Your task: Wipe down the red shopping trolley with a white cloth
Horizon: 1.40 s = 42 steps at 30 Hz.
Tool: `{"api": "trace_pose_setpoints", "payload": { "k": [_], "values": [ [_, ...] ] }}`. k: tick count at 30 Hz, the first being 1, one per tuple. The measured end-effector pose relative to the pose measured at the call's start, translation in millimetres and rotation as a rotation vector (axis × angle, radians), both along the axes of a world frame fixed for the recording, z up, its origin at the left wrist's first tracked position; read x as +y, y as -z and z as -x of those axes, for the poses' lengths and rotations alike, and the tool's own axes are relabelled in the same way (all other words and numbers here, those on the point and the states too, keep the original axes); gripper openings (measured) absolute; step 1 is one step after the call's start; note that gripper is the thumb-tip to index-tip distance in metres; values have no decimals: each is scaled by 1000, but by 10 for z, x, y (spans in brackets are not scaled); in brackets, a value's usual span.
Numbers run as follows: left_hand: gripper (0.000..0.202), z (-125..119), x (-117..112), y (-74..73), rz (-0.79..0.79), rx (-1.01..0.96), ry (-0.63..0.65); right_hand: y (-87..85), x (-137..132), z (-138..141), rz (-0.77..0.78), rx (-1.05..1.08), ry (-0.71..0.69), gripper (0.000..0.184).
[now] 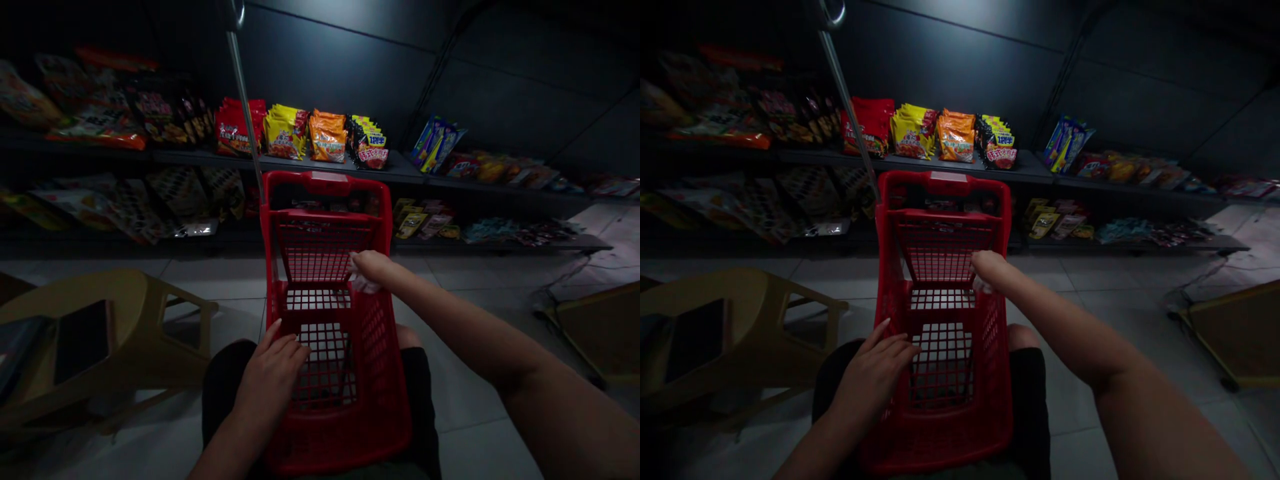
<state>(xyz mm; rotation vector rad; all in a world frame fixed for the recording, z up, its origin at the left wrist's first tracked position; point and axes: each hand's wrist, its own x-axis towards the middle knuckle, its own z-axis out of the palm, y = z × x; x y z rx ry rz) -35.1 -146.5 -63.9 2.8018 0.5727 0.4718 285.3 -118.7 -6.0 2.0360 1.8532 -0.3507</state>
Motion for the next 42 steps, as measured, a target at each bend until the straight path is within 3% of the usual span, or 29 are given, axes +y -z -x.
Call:
{"api": "trace_pose_setpoints", "payload": {
  "k": [6,12,15,22,27,30,33,36,40,42],
  "values": [
    [31,11,10,-7,16,-38,0,-84,153,18,-304,11,70,48],
    [32,12,6,15,19,17,-16,-123,388,193,-356,-39,63,27],
    [32,11,2,5,9,54,-24,-103,461,224,-343,-41,70,32],
    [35,-129,31,-285,85,346,26,36,493,151,-352,112,116,31],
    [45,-394,277,-449,182,366,-16,4,477,161,-362,132,110,27],
    [47,-546,429,-438,189,359,-86,-33,421,178,-377,149,90,25],
    [48,-648,454,-404,83,338,-85,-99,381,165,-400,179,80,29],
    [48,-677,353,-357,-14,316,-43,-200,402,120,-387,221,93,32],
    [71,-628,190,-217,-111,304,9,-321,499,46,-344,240,103,34],
    [70,-600,150,-133,-218,278,32,-358,547,17,-326,237,100,33]
  ]
}}
